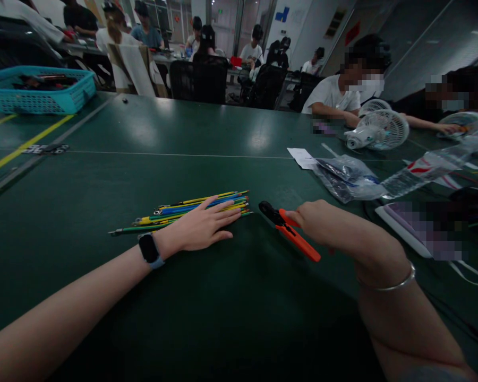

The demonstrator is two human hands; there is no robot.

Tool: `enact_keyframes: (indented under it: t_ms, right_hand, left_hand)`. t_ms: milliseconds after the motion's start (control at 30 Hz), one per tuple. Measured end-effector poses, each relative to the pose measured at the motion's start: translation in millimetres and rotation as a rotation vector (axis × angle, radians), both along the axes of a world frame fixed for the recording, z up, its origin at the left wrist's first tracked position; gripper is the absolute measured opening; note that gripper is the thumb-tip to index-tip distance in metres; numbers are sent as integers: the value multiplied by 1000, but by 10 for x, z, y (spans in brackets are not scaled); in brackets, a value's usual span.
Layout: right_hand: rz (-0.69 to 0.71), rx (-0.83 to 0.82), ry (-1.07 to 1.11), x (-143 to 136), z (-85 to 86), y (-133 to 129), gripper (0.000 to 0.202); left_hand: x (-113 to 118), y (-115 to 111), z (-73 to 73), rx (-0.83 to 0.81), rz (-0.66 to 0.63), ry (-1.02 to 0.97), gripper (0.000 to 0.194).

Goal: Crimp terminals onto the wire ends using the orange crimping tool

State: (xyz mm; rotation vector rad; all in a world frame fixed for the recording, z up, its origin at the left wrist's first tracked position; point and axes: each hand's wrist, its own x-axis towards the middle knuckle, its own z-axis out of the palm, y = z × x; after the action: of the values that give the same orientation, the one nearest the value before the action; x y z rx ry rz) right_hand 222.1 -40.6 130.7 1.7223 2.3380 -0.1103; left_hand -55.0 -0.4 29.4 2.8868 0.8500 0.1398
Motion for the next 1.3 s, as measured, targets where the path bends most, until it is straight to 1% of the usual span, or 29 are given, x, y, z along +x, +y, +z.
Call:
enact_keyframes:
  t_ms: [33, 100, 233, 333, 433, 633, 767, 867, 967, 1033, 1200, 1300]
  right_hand:
    - [-23, -12, 7, 3, 3, 8, 47]
    - [-75, -88, 3, 6, 16, 10, 49]
    - [-128, -153, -11, 5, 42, -20, 45]
    - [-139, -128, 1, 17, 34, -42, 48]
    - [-124, -74, 17, 30, 7, -50, 54]
    - [-136, -94, -21, 9, 2, -43, 52]
    - [-67, -79, -54, 42, -17, -22, 43]
    - [-6, -58, -68, 74, -39, -14, 39]
    - [19, -31, -48, 65, -23, -27, 43]
    - [1, -42, -47, 34, 11, -40, 45]
    - [-73, -157, -98, -44, 89, -49, 42]
    - [-61, -169, -137, -61, 101, -48, 41]
  left_hand:
    - [-8, 31, 23, -3, 22, -16, 59]
    - [-30, 105, 51, -2, 91, -37, 59]
    - [-108, 207, 18, -19, 177, 18, 66]
    - [-166, 202, -23, -31, 223, 25, 69]
    - [-182, 172, -24, -22, 251, 35, 70]
    - [-176, 147, 50, 40, 267, 78, 71]
    - [-257, 128, 101, 37, 304, 105, 70]
    - [-318, 107, 110, 48, 298, 104, 70]
    - [-323, 77, 72, 85, 270, 63, 70]
    - [-294, 53, 28, 92, 261, 26, 72]
    - [-210, 15, -62, 4, 225, 44, 76]
    - [-206, 27, -78, -21, 211, 46, 76]
